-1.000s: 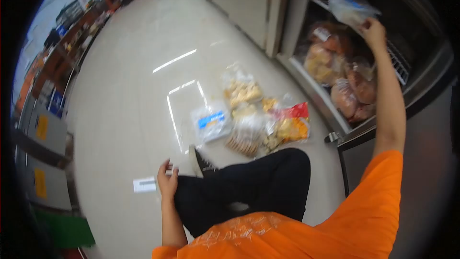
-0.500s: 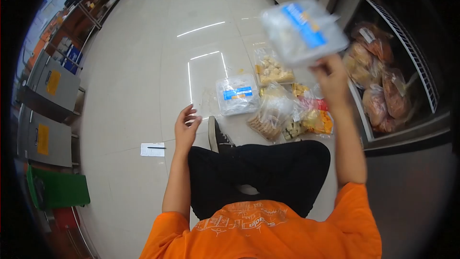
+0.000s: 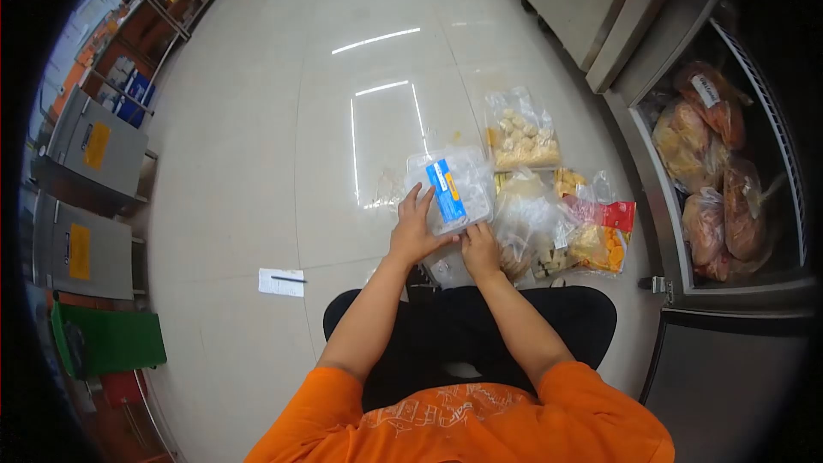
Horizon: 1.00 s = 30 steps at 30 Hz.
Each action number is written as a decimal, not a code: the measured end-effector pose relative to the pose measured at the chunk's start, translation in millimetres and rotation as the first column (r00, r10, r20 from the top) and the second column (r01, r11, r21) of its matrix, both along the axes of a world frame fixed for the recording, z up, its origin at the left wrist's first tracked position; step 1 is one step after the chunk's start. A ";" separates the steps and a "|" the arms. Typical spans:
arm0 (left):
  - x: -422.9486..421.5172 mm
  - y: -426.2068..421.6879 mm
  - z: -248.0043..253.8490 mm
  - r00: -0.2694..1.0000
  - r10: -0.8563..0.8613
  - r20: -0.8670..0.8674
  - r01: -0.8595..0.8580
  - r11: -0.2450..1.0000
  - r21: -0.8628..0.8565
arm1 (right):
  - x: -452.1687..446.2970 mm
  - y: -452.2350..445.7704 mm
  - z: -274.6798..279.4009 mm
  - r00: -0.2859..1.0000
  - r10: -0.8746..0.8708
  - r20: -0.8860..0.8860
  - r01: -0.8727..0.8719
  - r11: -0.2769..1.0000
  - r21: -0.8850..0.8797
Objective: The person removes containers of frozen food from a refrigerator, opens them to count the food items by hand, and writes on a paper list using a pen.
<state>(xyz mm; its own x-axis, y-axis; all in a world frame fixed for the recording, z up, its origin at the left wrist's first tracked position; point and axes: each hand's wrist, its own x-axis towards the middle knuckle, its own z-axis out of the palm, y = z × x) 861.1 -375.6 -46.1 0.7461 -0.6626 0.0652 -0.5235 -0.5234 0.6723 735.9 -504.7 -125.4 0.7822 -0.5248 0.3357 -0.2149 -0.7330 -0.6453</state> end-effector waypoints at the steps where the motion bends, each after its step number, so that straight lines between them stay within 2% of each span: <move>1: 1.4 0.0 0.8 1.000 0.002 0.015 -0.002 1.000 0.013 | 0.7 0.3 -1.6 0.999 -0.008 -0.048 0.008 1.000 0.011; 5: 11.2 4.2 4.9 0.994 -0.074 0.076 0.074 0.997 0.000 | 2.8 -6.2 12.6 0.999 0.021 -0.030 -0.019 0.999 0.051; 8: 12.8 4.8 3.5 0.993 0.067 0.102 -0.046 0.979 -0.198 | -1.3 -2.0 18.3 1.000 0.014 0.007 -0.015 0.990 0.140; 11: 30.2 12.5 0.1 0.965 0.245 -0.091 -0.261 0.876 -0.407 | -0.8 -6.3 20.1 1.000 -0.003 0.023 -0.002 0.976 0.216; 13: 43.8 20.8 2.0 0.865 0.327 -0.381 -0.481 0.758 -0.442 | 1.9 -16.4 23.9 0.997 -0.020 0.070 0.000 0.962 0.272; 14: 48.2 22.3 4.3 0.782 0.346 -0.518 -0.587 0.687 -0.428 | 8.0 -22.2 30.4 0.992 -0.064 0.108 0.043 0.983 0.180; 16: 48.7 21.5 24.9 0.702 0.327 -0.633 -0.691 0.527 -0.494 | 25.9 -36.9 55.7 0.973 -0.133 0.191 0.136 0.991 -0.001; 17: 49.6 21.5 33.7 0.660 0.307 -0.686 -0.738 0.438 -0.513 | 36.4 -42.3 74.7 0.967 -0.116 0.227 0.129 0.991 -0.041; 19: 55.9 27.1 37.2 0.651 0.282 -0.704 -0.744 0.417 -0.522 | 56.0 -53.4 87.2 0.981 -0.036 0.189 0.062 0.990 -0.130; 20: 58.6 30.7 37.8 0.648 0.262 -0.715 -0.745 0.413 -0.524 | 60.4 -61.6 84.8 0.994 0.025 0.110 -0.005 0.985 -0.173; 22: 57.4 34.6 38.4 0.621 0.242 -0.745 -0.767 0.381 -0.516 | 48.5 -72.5 82.3 0.976 0.213 -0.036 -0.216 0.956 -0.200; 24: 59.2 35.5 41.5 0.584 0.235 -0.777 -0.802 0.320 -0.505 | 34.7 -85.9 93.6 0.877 0.458 -0.144 -0.478 0.864 -0.160; 26: 60.8 37.5 43.9 0.563 0.209 -0.800 -0.817 0.289 -0.499 | 6.9 -75.1 98.5 0.774 0.617 -0.141 -0.625 0.781 -0.012; 28: 63.8 38.9 45.4 0.548 0.173 -0.818 -0.827 0.255 -0.500 | -25.0 -58.7 97.1 0.678 0.644 -0.354 -0.684 0.730 0.018; 30: 65.5 38.5 45.0 0.539 0.124 -0.833 -0.833 0.226 -0.505 | -46.0 -44.7 83.5 0.593 0.666 -0.453 -0.722 0.688 0.066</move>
<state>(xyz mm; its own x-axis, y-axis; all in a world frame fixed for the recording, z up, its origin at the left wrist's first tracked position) 926.6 -337.1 -1.1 0.9622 0.0064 -0.2724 0.2380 0.4664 0.8519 689.8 -549.4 -41.9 0.9624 0.2560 -0.0904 0.1723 -0.8333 -0.5253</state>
